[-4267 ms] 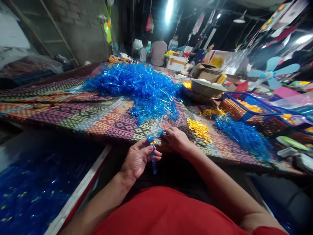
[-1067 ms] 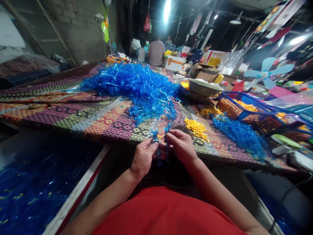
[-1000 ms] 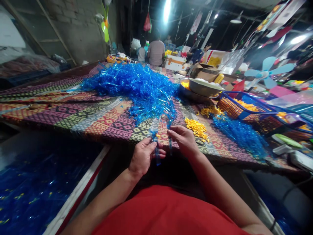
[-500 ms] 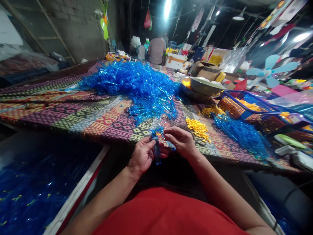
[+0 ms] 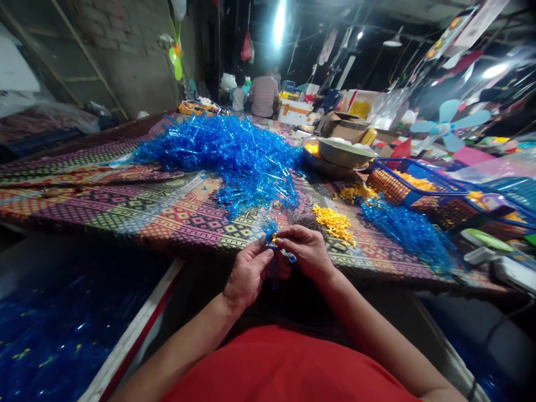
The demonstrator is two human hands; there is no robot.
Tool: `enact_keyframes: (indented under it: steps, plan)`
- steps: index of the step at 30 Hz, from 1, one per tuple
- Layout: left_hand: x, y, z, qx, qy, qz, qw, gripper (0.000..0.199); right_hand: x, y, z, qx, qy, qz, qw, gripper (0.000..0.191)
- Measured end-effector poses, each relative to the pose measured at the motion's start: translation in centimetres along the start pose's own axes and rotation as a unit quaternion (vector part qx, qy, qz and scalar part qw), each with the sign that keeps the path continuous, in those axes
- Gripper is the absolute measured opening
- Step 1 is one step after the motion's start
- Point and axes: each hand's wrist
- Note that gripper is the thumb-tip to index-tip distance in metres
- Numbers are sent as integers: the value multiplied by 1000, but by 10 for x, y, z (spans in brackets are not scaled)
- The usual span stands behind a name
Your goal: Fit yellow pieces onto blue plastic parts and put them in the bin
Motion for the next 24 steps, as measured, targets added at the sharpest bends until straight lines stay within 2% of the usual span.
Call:
enact_keyframes:
  steps: [9,12,17,24]
  plan:
    - [-4,4,4,121,32,24,992,27,-6,3,7,67,38,7,997,24]
    - [-5,8,3,204,47,41,977,27,-7,5,10,87,20,11,996,25]
    - [-8,13,4,348,81,94,929,25,-7,5,11,106,-47,37,993,24]
    - [-11,12,6,364,76,98,923,26,-9,6,8,118,-67,42,990,25]
Point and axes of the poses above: each hand's wrist, its own x-axis towards the middle knuckle, its own z-axis out of the palm, y = z × x, and after that the axes turned 3 degrees about -y, right-handed
